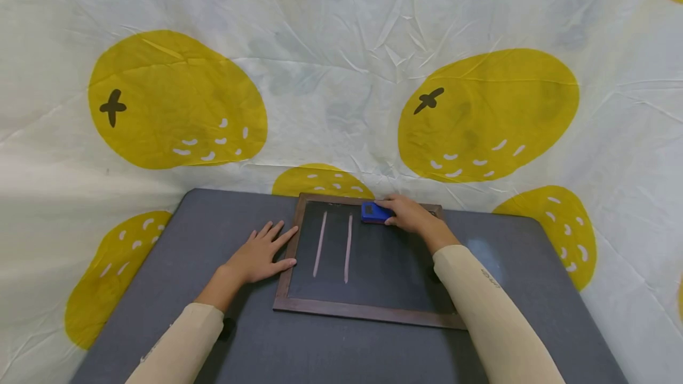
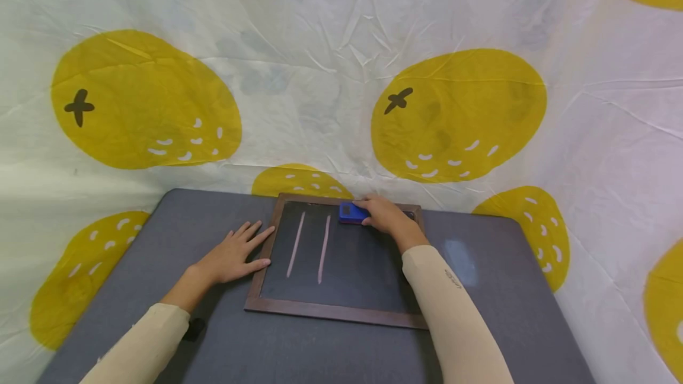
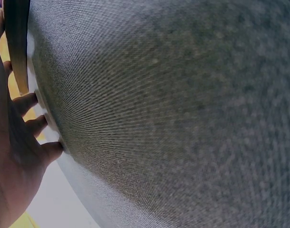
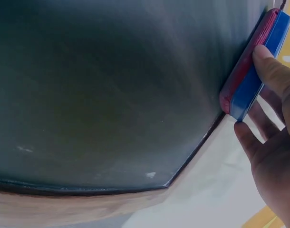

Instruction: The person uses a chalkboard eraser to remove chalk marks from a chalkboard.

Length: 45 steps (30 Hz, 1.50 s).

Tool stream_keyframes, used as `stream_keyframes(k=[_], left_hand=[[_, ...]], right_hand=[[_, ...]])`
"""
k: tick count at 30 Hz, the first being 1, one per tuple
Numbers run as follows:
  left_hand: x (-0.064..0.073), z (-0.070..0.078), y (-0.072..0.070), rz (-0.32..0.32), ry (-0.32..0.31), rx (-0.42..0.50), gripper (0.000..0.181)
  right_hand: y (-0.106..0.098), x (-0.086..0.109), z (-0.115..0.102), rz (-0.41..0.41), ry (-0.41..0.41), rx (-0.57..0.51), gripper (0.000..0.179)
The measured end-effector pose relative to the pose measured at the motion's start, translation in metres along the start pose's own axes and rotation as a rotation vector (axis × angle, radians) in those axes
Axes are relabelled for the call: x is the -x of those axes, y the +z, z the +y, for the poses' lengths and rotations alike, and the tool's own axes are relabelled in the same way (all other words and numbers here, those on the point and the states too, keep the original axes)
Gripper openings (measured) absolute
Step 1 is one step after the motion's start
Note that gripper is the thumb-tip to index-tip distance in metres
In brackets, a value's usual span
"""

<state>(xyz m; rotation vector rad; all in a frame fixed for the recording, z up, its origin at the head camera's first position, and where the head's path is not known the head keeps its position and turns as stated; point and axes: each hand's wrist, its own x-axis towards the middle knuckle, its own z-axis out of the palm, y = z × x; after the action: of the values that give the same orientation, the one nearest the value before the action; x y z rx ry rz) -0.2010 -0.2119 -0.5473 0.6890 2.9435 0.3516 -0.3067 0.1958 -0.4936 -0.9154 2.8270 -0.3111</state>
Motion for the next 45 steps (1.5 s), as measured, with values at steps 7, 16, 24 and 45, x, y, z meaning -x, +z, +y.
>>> stream_keyframes(k=[7,16,24,45], left_hand=[[0.0,0.0,0.0,-0.01,-0.001,0.005,0.084],[-0.001,0.0,0.0,-0.012,-0.004,0.009,0.084],[-0.002,-0.001,0.0,-0.011,-0.004,0.007,0.084],[0.0,0.0,-0.001,0.004,0.008,0.0,0.084]], right_hand=[[0.009,0.007,-0.003,0.032,-0.017,0.025,0.063],[0.014,0.031,-0.015,0.029,-0.054,0.015,0.061],[0.02,0.063,-0.034,0.029,-0.124,0.04,0.062],[0.041,0.142,-0.074,0.056,-0.299,0.011,0.061]])
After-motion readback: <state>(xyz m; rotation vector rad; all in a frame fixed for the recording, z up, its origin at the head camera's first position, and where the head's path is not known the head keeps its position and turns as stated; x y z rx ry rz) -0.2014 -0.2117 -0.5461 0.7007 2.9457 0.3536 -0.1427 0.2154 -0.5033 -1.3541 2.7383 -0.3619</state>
